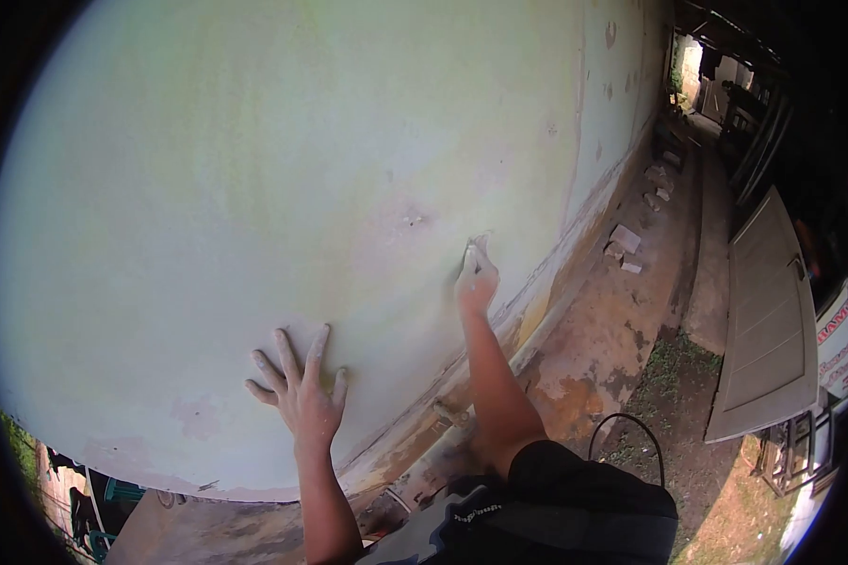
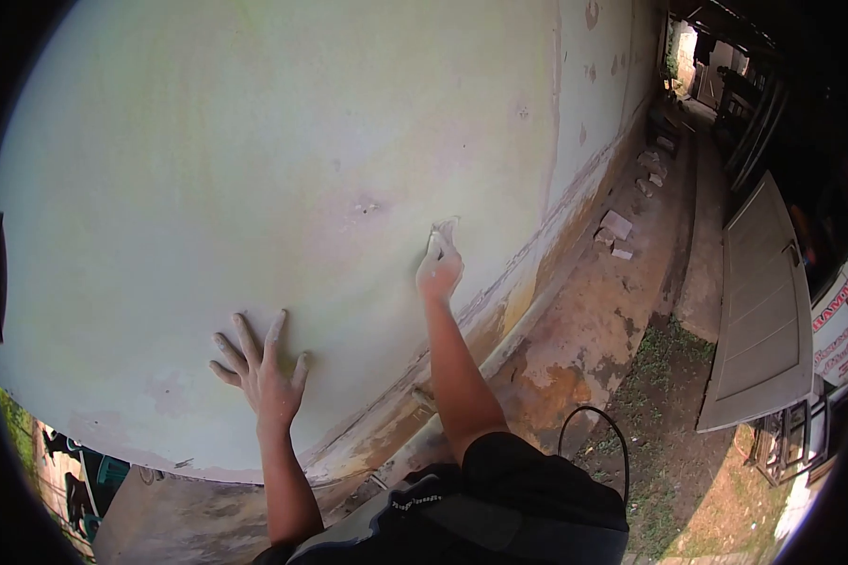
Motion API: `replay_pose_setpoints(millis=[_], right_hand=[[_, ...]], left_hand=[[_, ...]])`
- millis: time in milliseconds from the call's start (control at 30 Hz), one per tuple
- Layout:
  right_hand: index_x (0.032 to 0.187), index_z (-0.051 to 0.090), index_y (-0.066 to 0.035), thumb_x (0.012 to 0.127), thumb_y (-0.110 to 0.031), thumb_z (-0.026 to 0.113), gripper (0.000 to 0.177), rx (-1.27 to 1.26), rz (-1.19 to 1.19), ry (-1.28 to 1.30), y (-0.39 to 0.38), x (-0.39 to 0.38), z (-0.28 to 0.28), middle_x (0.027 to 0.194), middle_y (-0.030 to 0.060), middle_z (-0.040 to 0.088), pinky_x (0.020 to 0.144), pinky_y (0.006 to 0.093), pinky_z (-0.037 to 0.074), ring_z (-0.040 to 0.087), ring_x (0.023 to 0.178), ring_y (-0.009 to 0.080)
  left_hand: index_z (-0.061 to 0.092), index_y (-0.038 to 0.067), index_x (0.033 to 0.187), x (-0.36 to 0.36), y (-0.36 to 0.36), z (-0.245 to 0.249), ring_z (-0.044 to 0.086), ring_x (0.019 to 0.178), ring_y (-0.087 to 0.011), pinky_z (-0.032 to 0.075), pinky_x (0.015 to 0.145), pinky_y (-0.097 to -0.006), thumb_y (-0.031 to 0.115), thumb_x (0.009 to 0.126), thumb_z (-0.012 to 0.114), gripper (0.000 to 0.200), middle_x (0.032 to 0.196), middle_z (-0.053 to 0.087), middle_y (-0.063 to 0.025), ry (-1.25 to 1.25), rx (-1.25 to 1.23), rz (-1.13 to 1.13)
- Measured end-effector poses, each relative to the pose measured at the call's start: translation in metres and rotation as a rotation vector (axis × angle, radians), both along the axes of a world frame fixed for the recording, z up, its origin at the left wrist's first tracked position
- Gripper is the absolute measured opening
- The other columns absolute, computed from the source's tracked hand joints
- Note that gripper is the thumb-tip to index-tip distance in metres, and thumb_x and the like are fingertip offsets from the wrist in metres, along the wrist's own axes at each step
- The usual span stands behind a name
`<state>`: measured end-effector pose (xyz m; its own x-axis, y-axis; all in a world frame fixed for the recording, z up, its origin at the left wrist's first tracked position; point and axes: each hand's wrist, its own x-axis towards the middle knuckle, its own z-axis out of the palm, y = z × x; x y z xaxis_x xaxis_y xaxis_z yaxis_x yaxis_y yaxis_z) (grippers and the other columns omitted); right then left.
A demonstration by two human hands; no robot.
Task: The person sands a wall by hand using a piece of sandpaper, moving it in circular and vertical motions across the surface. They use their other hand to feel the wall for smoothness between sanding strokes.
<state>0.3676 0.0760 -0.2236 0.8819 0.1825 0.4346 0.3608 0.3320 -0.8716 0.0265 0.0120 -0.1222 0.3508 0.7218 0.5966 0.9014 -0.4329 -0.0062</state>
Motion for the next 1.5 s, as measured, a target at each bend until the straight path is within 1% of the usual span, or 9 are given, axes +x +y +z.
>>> replay_pose_setpoints(millis=[133, 333, 433, 567, 667, 733, 900, 1233, 1500], right_hand=[[0.137, 0.061, 0.012, 0.105, -0.007, 0.055, 0.038, -0.134, 0.017, 0.157, -0.007, 0.006, 0.023, 0.142, 0.0288, 0.063, 0.117, 0.0376, 0.044, 0.057, 0.14, 0.0349], [0.133, 0.065, 0.012, 0.103, -0.001, 0.058, 0.034, -0.018, 0.071, -0.347, -0.042, -0.189, -0.015, 0.139, 0.0313, 0.064, 0.119, 0.0501, 0.043, 0.054, 0.139, 0.0474], [0.133, 0.065, 0.012, 0.102, 0.0, 0.059, 0.033, 0.004, 0.005, -0.522, -0.036, -0.159, -0.029, 0.138, 0.0306, 0.065, 0.117, 0.0473, 0.045, 0.058, 0.137, 0.0446], [0.128, 0.068, 0.011, 0.105, -0.007, 0.053, 0.033, -0.099, -0.164, -0.109, 0.0, -0.055, -0.004, 0.133, 0.028, 0.069, 0.11, 0.0379, 0.051, 0.066, 0.129, 0.0371], [0.129, 0.067, 0.011, 0.105, -0.009, 0.052, 0.035, -0.488, 0.086, 0.293, -0.034, -0.059, 0.071, 0.134, 0.0271, 0.069, 0.114, 0.0372, 0.047, 0.063, 0.132, 0.0366], [0.131, 0.065, 0.013, 0.105, -0.007, 0.052, 0.036, -0.067, -0.074, -0.024, -0.01, -0.088, 0.043, 0.139, 0.028, 0.065, 0.118, 0.0392, 0.043, 0.059, 0.138, 0.0371], [0.136, 0.062, 0.014, 0.102, -0.001, 0.055, 0.037, 0.028, 0.019, -0.363, -0.038, -0.242, -0.003, 0.148, 0.033, 0.056, 0.123, 0.0508, 0.036, 0.048, 0.145, 0.0471], [0.134, 0.065, 0.011, 0.102, -0.001, 0.054, 0.035, -0.039, -0.002, -0.334, -0.037, -0.192, -0.004, 0.149, 0.0341, 0.054, 0.124, 0.0529, 0.033, 0.045, 0.146, 0.0498], [0.162, 0.036, 0.001, 0.106, -0.009, 0.051, 0.059, -0.163, 0.16, -0.299, -0.04, -0.26, -0.012, 0.172, 0.0289, 0.021, 0.129, 0.0483, 0.018, 0.015, 0.162, 0.0415]], left_hand=[[0.047, 0.044, 0.157, -0.003, -0.001, 0.003, 0.001, 0.162, -0.0493, -0.001, 0.12, -0.0766, 0.036, 0.081, 0.084, 0.085, 0.178, 0.014, -0.0124, 0.006, 0.002, -0.038], [0.046, 0.045, 0.158, -0.004, -0.003, 0.008, 0.003, 0.162, -0.0489, 0.0, 0.12, -0.0778, 0.035, 0.082, 0.084, 0.085, 0.178, 0.014, -0.0101, 0.007, -0.049, -0.062], [0.045, 0.045, 0.158, -0.006, -0.002, 0.01, 0.004, 0.162, -0.0478, 0.002, 0.12, -0.0782, 0.034, 0.082, 0.083, 0.086, 0.178, 0.015, -0.0069, 0.016, -0.096, -0.096], [0.043, 0.045, 0.159, -0.012, -0.001, 0.008, 0.008, 0.163, -0.0435, 0.004, 0.121, -0.0765, 0.031, 0.082, 0.082, 0.087, 0.178, 0.017, -0.0017, 0.062, -0.095, -0.143], [0.043, 0.044, 0.159, -0.017, -0.001, 0.01, 0.011, 0.163, -0.0395, 0.004, 0.122, -0.0746, 0.029, 0.082, 0.081, 0.086, 0.178, 0.017, 0.0008, 0.088, -0.109, -0.21], [0.045, 0.042, 0.158, -0.02, 0.0, 0.007, 0.013, 0.163, -0.0383, 0.004, 0.122, -0.0738, 0.029, 0.082, 0.081, 0.085, 0.178, 0.019, 0.0011, 0.083, -0.08, -0.23], [0.05, 0.037, 0.156, -0.026, 0.007, -0.003, 0.02, 0.162, -0.0358, 0.006, 0.123, -0.071, 0.029, 0.082, 0.081, 0.08, 0.175, 0.027, 0.0014, 0.055, 0.012, -0.312], [0.057, 0.031, 0.15, -0.04, 0.003, -0.011, 0.027, 0.16, -0.0328, 0.01, 0.124, -0.0661, 0.026, 0.082, 0.077, 0.071, 0.173, 0.033, 0.0021, 0.062, -0.08, -0.46], [0.057, 0.023, 0.15, -0.06, -0.008, -0.015, 0.024, 0.16, -0.038, 0.013, 0.123, -0.0674, 0.021, 0.082, 0.074, 0.07, 0.172, 0.032, -0.0117, -0.141, -0.183, -0.581]])
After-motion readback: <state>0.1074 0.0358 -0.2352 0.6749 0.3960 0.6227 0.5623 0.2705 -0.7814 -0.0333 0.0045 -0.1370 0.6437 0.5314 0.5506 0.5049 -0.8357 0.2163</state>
